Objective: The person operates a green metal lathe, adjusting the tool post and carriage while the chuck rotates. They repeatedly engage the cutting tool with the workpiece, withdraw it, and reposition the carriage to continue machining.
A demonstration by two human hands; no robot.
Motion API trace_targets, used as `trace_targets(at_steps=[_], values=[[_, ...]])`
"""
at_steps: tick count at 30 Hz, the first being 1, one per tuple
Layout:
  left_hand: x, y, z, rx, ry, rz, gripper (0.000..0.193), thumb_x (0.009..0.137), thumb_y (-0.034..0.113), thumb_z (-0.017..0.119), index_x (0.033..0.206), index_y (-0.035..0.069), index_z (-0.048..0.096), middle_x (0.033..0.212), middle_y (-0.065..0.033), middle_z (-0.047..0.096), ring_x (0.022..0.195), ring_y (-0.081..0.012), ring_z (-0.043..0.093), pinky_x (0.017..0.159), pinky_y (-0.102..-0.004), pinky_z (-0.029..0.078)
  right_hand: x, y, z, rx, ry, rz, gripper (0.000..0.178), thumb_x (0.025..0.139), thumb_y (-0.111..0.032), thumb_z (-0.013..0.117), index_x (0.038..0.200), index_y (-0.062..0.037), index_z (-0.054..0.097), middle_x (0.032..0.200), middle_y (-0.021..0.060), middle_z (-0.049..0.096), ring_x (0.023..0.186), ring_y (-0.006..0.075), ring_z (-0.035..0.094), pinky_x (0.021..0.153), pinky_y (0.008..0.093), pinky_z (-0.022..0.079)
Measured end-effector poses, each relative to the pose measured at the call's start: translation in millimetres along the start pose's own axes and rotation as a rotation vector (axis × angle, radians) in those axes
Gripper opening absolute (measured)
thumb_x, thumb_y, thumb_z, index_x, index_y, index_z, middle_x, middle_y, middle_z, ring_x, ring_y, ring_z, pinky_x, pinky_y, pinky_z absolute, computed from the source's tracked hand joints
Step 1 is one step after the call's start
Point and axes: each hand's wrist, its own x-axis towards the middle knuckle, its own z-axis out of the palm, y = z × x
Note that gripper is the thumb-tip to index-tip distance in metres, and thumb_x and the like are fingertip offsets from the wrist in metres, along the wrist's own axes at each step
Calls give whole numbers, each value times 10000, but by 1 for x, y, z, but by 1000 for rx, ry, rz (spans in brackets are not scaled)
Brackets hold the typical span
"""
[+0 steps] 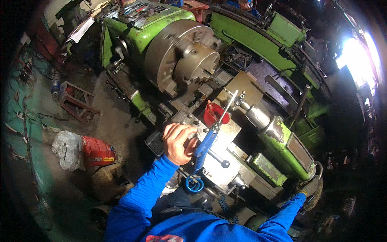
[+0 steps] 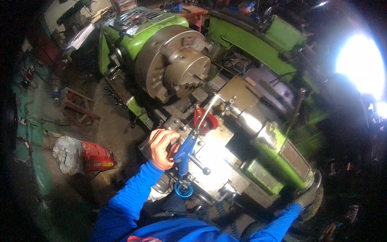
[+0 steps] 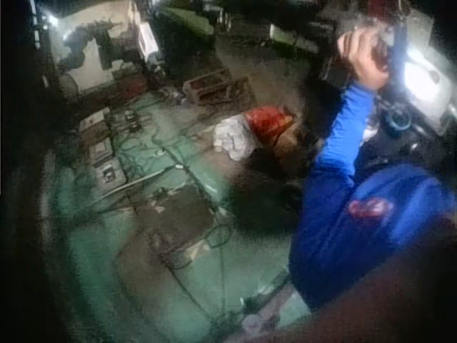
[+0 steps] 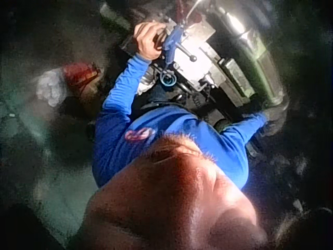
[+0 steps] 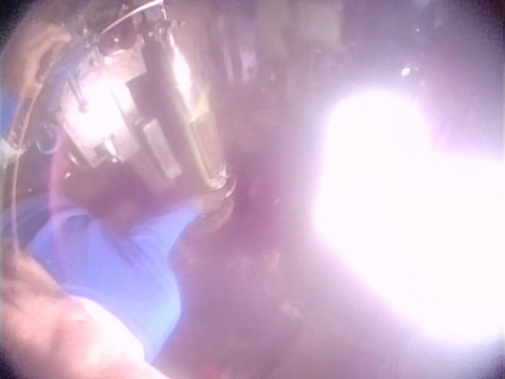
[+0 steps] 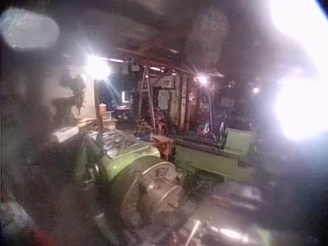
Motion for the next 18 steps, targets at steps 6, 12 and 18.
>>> trace_targets(at_steps=[6,12,18], values=[[0,-1,-1,-10,10,3,234,873,262,714,1014,75,707,973,-109,710,912,-338,660,906,-454,480,31,39,-37,-256,56,-190,575,1019,-504,587,1292,-14,715,1151,99,756,994,203,717,813,361,590],[4,-3,3,-45,24,11,233,894,299,699,1007,94,698,968,-72,712,898,-307,663,900,-453,470,-20,-16,13,-176,135,161,506,1049,-483,542,1273,-74,737,1137,97,751,978,195,710,826,346,585],[2,-3,1,-47,33,7,234,895,302,693,1006,96,699,964,-69,718,884,-303,666,903,-456,468,-59,-46,46,-78,51,2,397,1080,-294,515,1381,-80,661,1164,85,735,985,184,692,806,316,581]])
